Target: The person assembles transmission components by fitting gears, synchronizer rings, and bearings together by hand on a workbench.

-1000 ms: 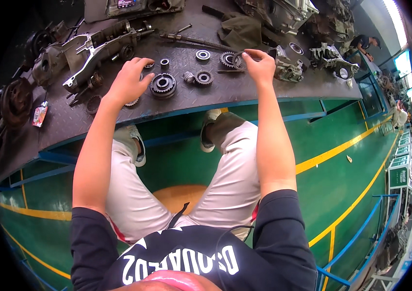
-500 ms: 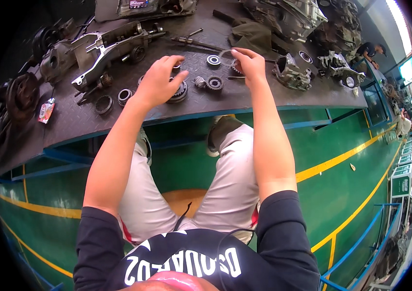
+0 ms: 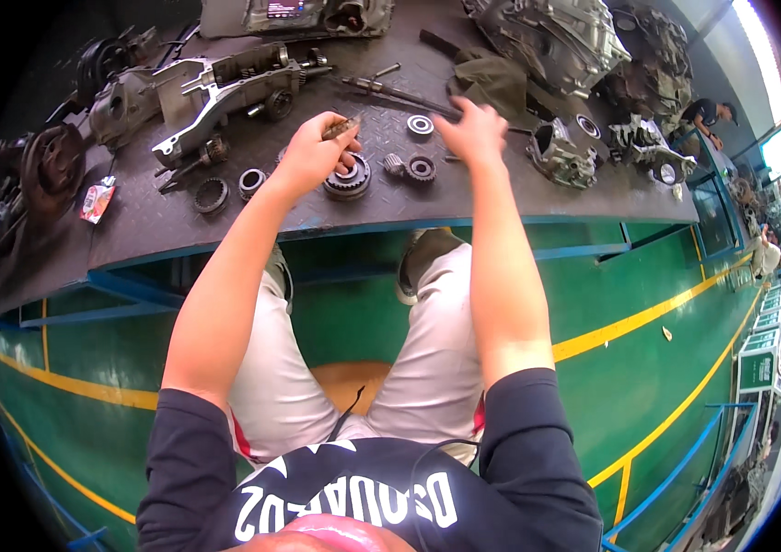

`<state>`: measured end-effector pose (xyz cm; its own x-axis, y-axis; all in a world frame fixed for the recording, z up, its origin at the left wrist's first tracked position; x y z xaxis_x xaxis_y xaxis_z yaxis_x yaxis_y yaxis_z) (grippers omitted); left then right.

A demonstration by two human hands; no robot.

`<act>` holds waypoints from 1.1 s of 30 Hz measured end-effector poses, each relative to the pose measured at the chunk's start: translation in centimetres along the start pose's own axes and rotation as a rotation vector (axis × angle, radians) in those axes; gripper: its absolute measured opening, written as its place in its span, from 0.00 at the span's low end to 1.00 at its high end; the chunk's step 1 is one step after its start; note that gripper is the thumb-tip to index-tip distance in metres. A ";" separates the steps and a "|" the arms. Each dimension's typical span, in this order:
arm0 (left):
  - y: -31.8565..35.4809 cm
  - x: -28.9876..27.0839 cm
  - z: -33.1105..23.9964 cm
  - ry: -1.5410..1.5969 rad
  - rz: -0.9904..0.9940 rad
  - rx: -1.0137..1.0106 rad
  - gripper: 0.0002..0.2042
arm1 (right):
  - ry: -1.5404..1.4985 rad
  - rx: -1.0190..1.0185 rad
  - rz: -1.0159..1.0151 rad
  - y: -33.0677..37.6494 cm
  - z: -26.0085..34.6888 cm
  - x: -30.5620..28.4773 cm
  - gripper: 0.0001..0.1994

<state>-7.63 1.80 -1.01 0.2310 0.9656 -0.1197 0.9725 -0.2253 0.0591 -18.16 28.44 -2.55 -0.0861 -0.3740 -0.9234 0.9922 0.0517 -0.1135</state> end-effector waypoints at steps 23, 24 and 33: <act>1.1 2.4 -3.3 0.683 -0.133 -0.061 0.45 | -1.544 -0.685 0.599 6.3 9.7 -3.3 0.42; 1.3 2.8 -3.5 0.681 -0.136 -0.061 0.45 | -1.531 -0.721 0.548 6.5 10.3 -3.1 0.42; 3.9 4.3 -4.9 1.158 0.145 0.289 0.35 | -1.222 -0.868 0.432 7.7 12.2 -3.5 0.44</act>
<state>-3.02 5.75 3.53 0.3184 0.4393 0.8400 0.9448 -0.2190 -0.2436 -9.16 18.80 4.29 0.7319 -0.6665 -0.1420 0.5306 0.6881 -0.4951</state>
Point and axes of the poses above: each hand's wrist, its own y-axis away from the middle knuckle, its own x-axis out of the palm, z = x × y, the point moved 1 cm from there along -y, towards the middle knuckle, and after that the axes turned 11 degrees about z, right-handed, at the moved point
